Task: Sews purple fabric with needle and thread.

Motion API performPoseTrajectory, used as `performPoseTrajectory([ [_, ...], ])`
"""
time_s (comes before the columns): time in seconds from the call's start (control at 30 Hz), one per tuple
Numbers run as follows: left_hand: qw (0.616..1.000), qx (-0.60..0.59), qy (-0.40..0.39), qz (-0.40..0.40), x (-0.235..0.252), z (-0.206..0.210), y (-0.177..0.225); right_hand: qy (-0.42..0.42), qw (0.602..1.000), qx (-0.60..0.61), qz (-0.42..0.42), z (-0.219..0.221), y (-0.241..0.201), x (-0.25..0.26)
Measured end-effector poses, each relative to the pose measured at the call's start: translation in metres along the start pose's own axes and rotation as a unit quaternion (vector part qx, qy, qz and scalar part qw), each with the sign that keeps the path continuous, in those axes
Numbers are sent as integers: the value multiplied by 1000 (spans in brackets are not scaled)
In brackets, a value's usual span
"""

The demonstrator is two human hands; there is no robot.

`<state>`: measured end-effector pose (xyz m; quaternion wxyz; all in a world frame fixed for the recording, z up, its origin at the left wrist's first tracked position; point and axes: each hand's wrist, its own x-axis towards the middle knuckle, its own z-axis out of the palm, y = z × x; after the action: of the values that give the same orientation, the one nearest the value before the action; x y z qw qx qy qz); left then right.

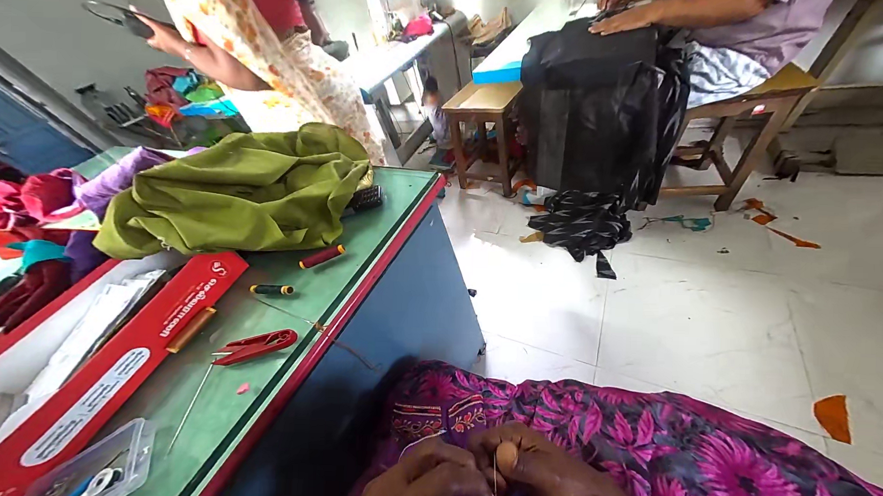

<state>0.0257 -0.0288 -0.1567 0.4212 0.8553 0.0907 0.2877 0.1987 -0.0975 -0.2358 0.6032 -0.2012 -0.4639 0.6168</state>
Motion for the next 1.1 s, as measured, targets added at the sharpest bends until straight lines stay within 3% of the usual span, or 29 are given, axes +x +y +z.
performPoseTrajectory([
  [0.4,1000,13,12,9,-2,3,-2,-43,991,-80,-99,2,-2,3],
  [0.63,999,18,24,-35,-2,8,0,4,988,-85,-128,1,-2,2],
  [0.93,998,-2,25,-63,-1,10,-3,27,994,-26,-107,2,0,2],
  [1.1,998,-19,23,-60,-2,11,-4,8,990,-75,-122,0,2,3],
])
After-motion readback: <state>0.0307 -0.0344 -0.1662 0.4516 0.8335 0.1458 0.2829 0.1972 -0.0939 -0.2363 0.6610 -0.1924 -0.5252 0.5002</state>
